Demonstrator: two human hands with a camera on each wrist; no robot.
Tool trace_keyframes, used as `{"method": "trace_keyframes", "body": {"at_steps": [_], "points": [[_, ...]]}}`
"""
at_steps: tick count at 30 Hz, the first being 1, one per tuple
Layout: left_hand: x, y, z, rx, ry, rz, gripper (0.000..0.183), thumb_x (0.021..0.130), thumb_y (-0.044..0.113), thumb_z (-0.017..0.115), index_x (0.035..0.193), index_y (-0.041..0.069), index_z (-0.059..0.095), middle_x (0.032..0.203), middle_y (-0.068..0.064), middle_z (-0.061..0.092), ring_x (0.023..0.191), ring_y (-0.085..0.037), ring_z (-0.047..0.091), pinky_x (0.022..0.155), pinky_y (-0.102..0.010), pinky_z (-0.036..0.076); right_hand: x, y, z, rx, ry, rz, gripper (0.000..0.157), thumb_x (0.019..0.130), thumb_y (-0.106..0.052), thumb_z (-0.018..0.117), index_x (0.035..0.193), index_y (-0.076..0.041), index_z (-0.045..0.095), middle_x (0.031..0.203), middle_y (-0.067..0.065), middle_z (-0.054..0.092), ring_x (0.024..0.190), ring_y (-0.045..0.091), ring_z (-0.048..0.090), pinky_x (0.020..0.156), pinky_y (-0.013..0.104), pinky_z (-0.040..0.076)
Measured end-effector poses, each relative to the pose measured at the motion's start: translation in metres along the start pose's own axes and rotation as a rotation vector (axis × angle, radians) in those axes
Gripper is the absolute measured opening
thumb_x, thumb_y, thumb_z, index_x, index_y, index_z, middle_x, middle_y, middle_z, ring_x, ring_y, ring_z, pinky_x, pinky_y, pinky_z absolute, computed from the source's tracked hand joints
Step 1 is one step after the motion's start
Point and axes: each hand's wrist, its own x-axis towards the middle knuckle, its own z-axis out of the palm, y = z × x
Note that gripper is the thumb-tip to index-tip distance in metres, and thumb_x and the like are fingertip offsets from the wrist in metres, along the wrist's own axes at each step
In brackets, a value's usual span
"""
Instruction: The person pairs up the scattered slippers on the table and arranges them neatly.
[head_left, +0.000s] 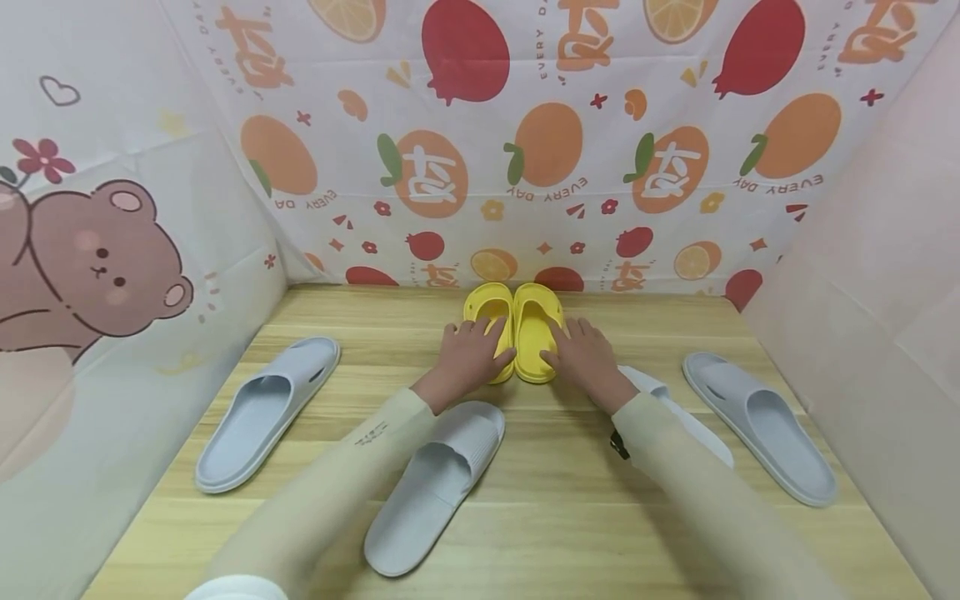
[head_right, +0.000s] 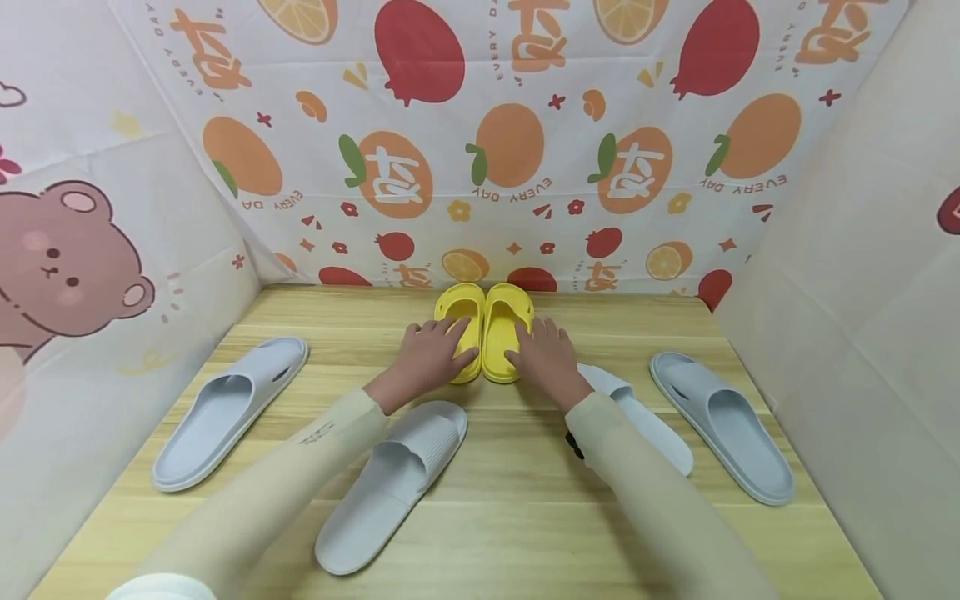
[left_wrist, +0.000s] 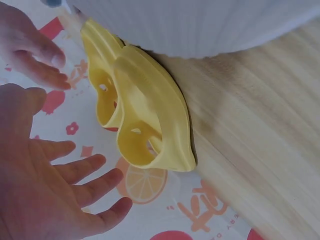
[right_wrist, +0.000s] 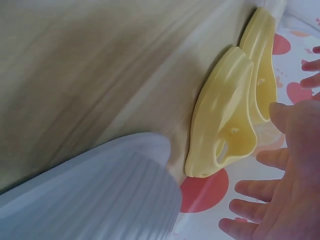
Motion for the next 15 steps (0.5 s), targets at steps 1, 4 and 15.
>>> {"method": "trace_keyframes", "body": {"at_steps": [1,4,15], "points": [[-0.003,-0.001,-0.001,-0.002,-0.002,0.001,0.066,0.103,0.056,0.043,0.155,0.015,0.039,0.146,-0.014,0.052,0.13,-0.039,0.053,0.104,-0.06,0.038,-0.003,0.001,0.0,-0.003,0.001,-0.002,0.064,0.103,-0.049,0.051,0.153,-0.009,0.042,0.146,0.023,0.045,0.137,0.04,0.04,0.111,0.054,0.039],[-0.011,-0.002,-0.003,-0.015,-0.016,0.004,0.067,0.103,0.057,0.043,0.155,0.015,0.039,0.149,-0.014,0.05,0.132,-0.038,0.05,0.106,-0.06,0.036,-0.014,0.004,0.0,-0.003,0.008,-0.007,0.063,0.103,-0.049,0.05,0.152,-0.009,0.043,0.149,0.024,0.043,0.139,0.041,0.039,0.113,0.056,0.037],[-0.044,-0.012,-0.004,-0.058,-0.011,0.011,0.068,0.101,0.057,0.047,0.154,0.014,0.041,0.149,-0.015,0.051,0.135,-0.038,0.048,0.103,-0.059,0.036,-0.046,0.019,0.005,0.019,0.039,-0.006,0.061,0.103,-0.048,0.05,0.15,-0.009,0.044,0.152,0.025,0.039,0.143,0.045,0.034,0.117,0.06,0.028]]}}
